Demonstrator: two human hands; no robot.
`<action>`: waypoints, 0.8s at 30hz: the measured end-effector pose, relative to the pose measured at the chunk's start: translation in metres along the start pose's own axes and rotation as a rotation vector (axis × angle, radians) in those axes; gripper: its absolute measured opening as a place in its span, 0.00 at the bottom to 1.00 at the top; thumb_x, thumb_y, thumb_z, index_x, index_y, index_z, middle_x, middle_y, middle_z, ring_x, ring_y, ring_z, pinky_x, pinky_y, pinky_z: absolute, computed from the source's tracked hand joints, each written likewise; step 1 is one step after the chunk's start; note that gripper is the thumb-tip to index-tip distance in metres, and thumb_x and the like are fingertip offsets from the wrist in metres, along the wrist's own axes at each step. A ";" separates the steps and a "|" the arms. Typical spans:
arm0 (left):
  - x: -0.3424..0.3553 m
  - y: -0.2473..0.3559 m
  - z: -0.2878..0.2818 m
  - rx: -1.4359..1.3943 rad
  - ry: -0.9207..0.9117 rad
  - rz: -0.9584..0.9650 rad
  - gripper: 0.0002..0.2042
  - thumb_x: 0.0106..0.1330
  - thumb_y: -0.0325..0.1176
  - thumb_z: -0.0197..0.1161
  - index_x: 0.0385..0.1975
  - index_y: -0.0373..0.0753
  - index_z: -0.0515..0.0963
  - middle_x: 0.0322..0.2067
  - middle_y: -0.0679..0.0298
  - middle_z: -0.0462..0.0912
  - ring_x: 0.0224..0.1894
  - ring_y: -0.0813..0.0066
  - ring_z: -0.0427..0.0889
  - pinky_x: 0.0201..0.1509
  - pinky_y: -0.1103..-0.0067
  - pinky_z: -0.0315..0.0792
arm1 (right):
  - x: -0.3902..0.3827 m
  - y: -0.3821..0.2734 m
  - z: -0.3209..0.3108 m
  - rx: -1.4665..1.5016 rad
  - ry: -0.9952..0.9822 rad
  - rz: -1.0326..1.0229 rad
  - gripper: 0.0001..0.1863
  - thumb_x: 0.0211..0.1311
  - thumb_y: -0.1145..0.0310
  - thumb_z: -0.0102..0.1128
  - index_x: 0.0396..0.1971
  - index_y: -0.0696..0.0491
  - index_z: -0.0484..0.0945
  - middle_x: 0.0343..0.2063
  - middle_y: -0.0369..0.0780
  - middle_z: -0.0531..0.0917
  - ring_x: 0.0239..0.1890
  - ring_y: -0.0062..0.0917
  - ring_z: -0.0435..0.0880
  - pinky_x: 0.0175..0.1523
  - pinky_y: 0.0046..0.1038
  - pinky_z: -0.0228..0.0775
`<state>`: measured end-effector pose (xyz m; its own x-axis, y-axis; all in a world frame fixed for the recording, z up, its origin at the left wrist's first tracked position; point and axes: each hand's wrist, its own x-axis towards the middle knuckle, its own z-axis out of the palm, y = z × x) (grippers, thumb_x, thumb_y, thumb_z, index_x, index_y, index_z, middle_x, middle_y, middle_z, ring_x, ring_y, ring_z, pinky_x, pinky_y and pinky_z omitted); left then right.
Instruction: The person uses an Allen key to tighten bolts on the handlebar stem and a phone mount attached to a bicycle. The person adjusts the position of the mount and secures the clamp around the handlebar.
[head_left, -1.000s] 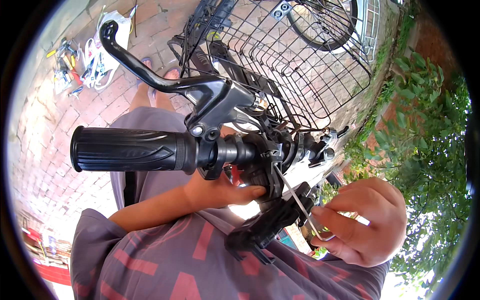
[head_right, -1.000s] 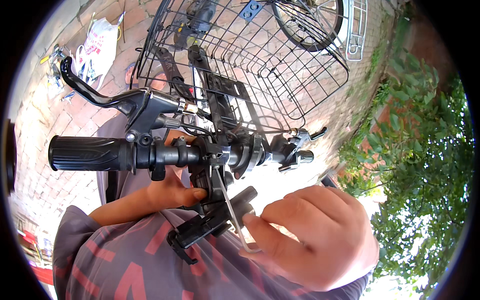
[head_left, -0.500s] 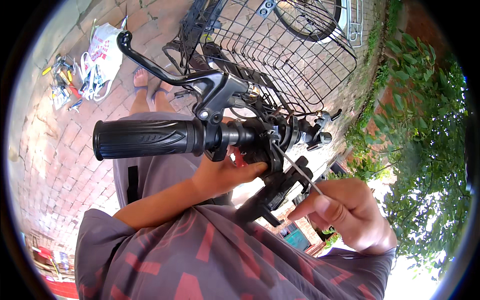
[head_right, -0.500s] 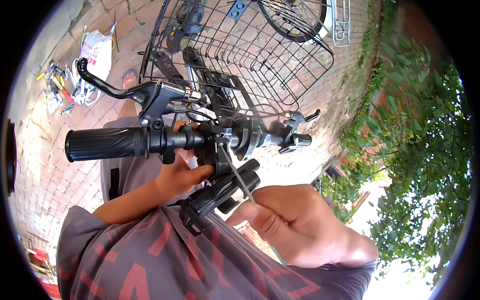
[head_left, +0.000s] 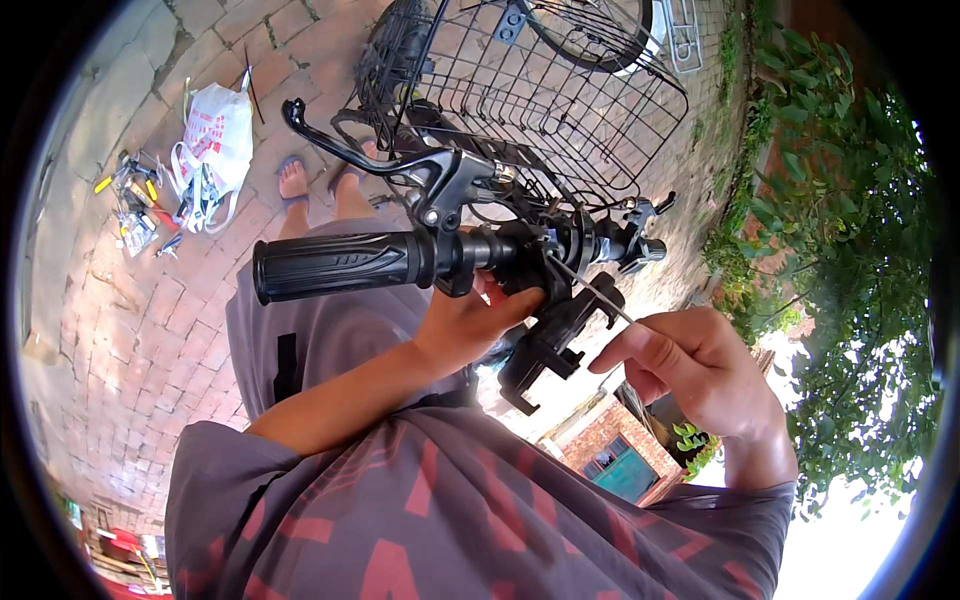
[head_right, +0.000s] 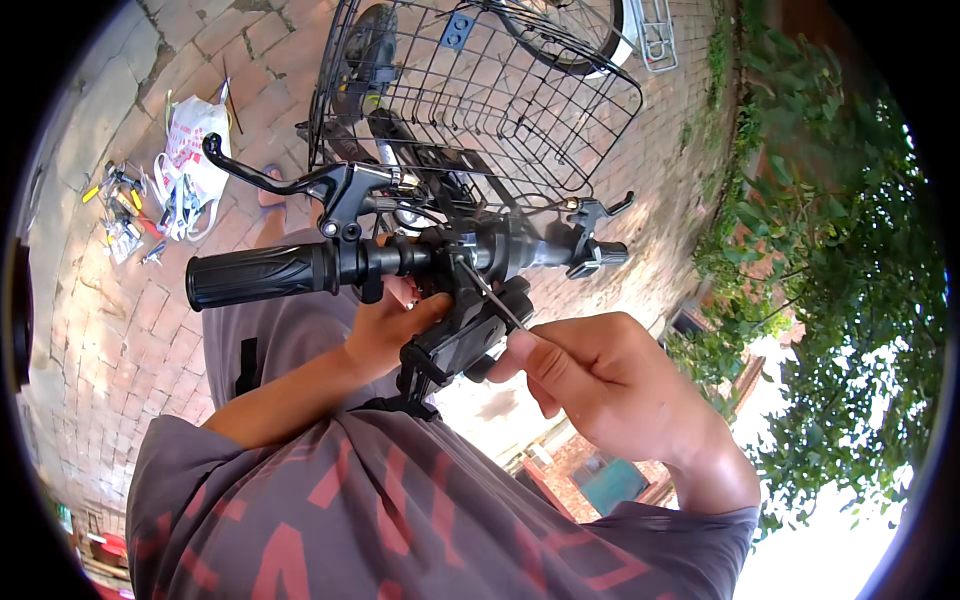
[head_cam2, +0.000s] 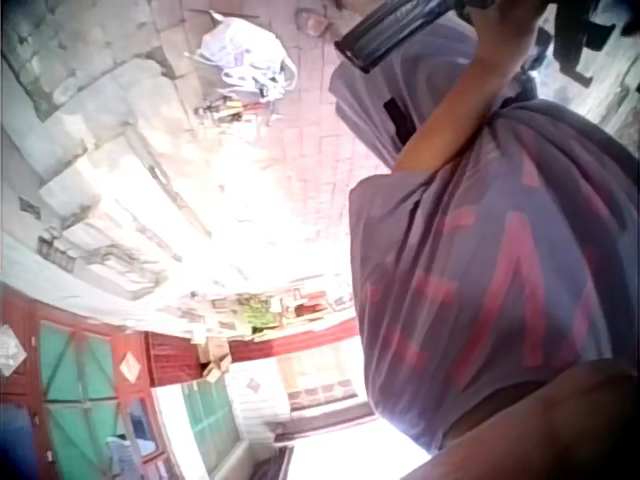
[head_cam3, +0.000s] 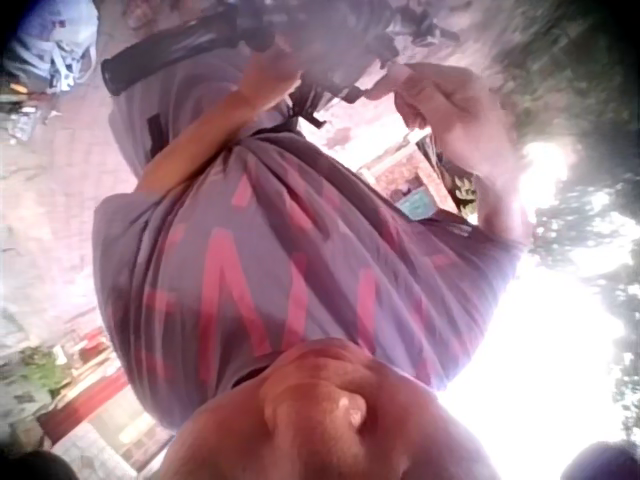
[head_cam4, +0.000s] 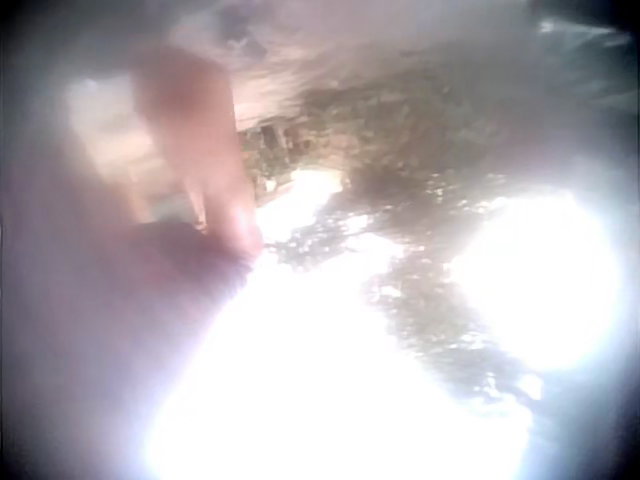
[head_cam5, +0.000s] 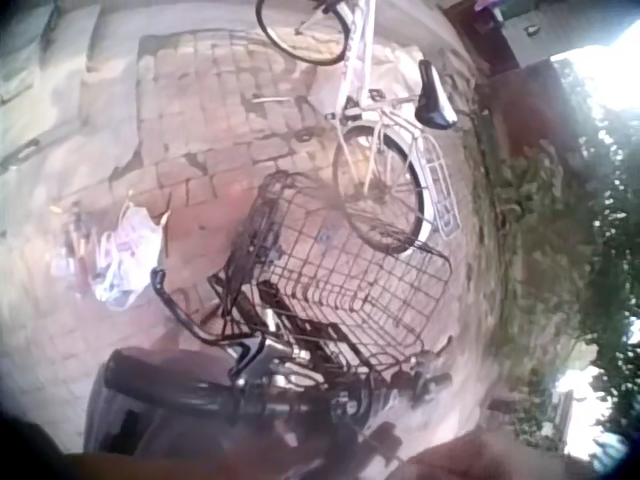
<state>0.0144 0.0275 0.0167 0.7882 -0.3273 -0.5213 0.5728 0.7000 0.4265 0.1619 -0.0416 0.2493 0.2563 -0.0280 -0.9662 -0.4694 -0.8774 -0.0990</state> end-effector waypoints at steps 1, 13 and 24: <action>0.002 -0.002 0.001 -0.024 0.008 0.033 0.20 0.59 0.26 0.75 0.49 0.38 0.74 0.36 0.69 0.79 0.33 0.86 0.78 0.30 0.85 0.70 | 0.000 0.000 -0.001 0.074 -0.013 0.037 0.20 0.79 0.61 0.51 0.37 0.60 0.86 0.18 0.35 0.79 0.22 0.16 0.76 0.29 0.24 0.67; 0.007 -0.021 0.000 0.006 0.018 0.282 0.27 0.58 0.25 0.76 0.54 0.40 0.67 0.43 0.69 0.76 0.35 0.86 0.76 0.29 0.88 0.70 | -0.001 0.019 0.011 0.530 0.114 0.030 0.15 0.73 0.62 0.62 0.41 0.61 0.84 0.27 0.37 0.85 0.28 0.17 0.83 0.33 0.19 0.73; 0.005 -0.013 0.002 -0.150 -0.031 0.173 0.30 0.59 0.22 0.73 0.57 0.40 0.64 0.44 0.68 0.76 0.38 0.86 0.76 0.35 0.86 0.70 | 0.012 0.022 -0.004 -0.689 0.244 -0.862 0.20 0.51 0.71 0.75 0.47 0.57 0.86 0.33 0.39 0.80 0.31 0.30 0.80 0.32 0.30 0.75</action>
<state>0.0115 0.0156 0.0097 0.8795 -0.2116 -0.4263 0.3902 0.8334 0.3915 0.1579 -0.0636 0.2368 0.4626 0.6878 -0.5593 0.4907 -0.7241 -0.4846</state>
